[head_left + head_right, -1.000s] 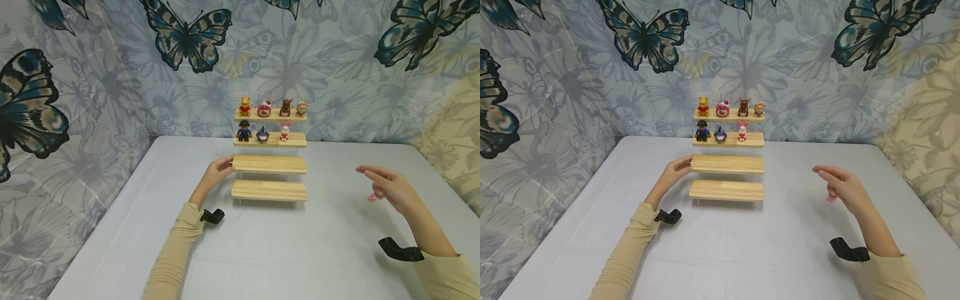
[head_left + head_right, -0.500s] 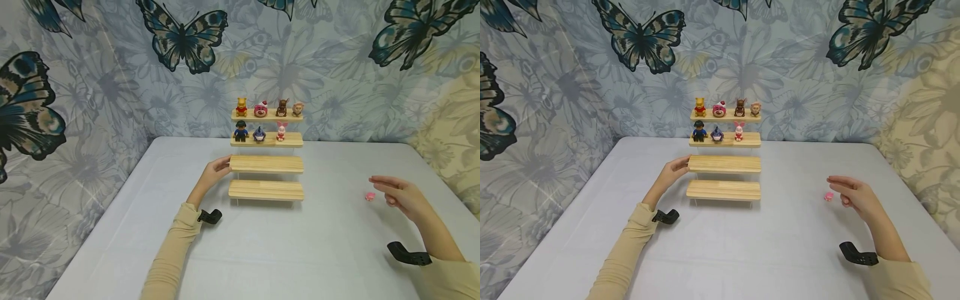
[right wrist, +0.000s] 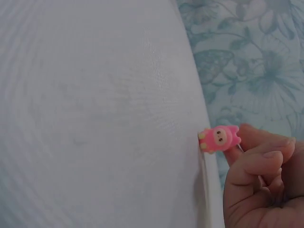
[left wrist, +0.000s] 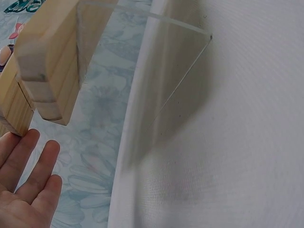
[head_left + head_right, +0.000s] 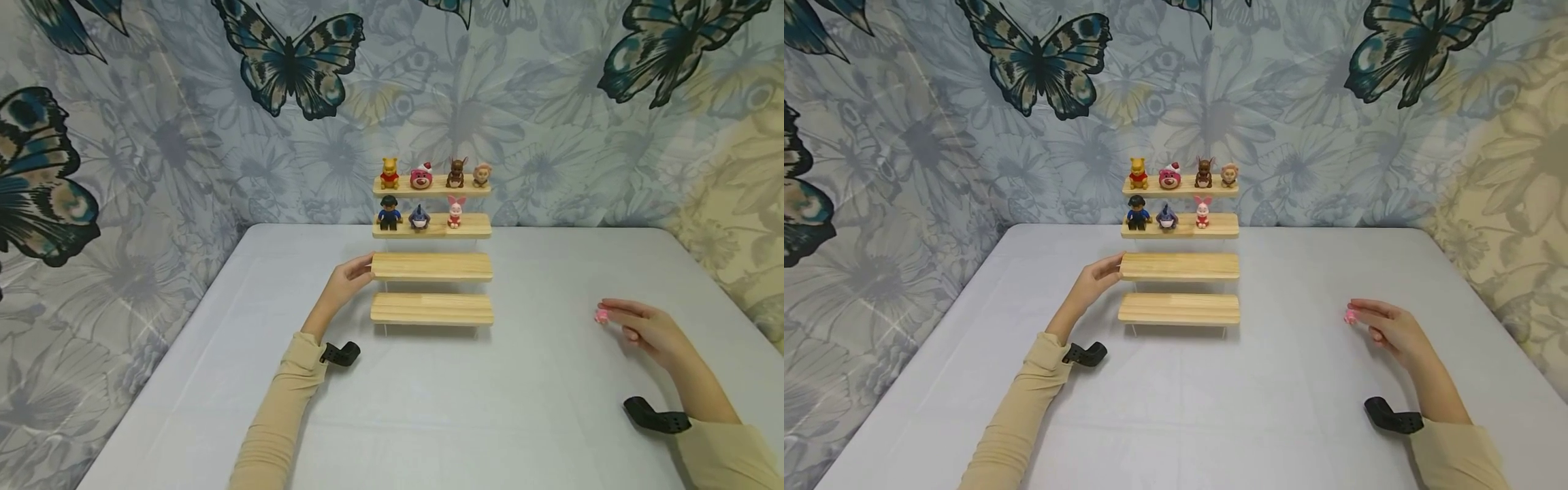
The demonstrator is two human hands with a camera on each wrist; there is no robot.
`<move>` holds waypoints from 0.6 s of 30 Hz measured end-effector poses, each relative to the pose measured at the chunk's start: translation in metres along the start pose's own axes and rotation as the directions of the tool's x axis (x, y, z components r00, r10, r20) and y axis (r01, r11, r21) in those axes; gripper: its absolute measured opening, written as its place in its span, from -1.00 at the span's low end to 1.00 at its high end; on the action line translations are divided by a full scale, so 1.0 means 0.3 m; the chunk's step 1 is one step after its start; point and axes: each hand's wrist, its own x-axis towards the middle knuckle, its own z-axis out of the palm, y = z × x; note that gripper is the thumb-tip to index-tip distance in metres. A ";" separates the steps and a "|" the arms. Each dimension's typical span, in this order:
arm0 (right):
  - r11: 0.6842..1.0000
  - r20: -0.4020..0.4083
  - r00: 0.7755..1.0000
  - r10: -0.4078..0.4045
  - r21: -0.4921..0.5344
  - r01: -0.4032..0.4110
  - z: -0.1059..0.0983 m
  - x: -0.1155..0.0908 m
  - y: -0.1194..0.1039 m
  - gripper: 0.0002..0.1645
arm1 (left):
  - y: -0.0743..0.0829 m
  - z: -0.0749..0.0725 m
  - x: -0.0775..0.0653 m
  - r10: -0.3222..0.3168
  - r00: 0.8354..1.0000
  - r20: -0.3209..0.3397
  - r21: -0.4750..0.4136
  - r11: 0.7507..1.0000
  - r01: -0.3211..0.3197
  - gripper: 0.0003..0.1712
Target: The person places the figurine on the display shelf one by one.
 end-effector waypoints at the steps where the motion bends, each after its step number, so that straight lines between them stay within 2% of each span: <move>1: 1.000 -0.002 1.000 0.003 0.002 -0.003 0.000 0.000 0.003 -0.71 | -0.001 -0.001 0.001 0.005 1.000 0.000 -0.001 1.000 -0.005 -0.47; 8: 0.999 0.001 1.000 0.030 -0.013 -0.030 -0.009 0.006 0.020 -0.68 | 0.013 -0.006 -0.007 -0.030 1.000 0.004 -0.022 0.999 0.030 -0.47; 16: 0.999 0.009 1.000 0.030 0.013 -0.030 -0.021 0.007 0.028 -0.67 | 0.109 0.008 -0.035 -0.021 1.000 0.017 0.023 1.000 0.021 -0.48; 18: 0.999 0.007 0.999 0.035 0.012 -0.035 -0.020 0.008 0.026 -0.68 | 0.097 0.007 -0.029 -0.029 1.000 0.011 0.015 0.999 0.029 -0.48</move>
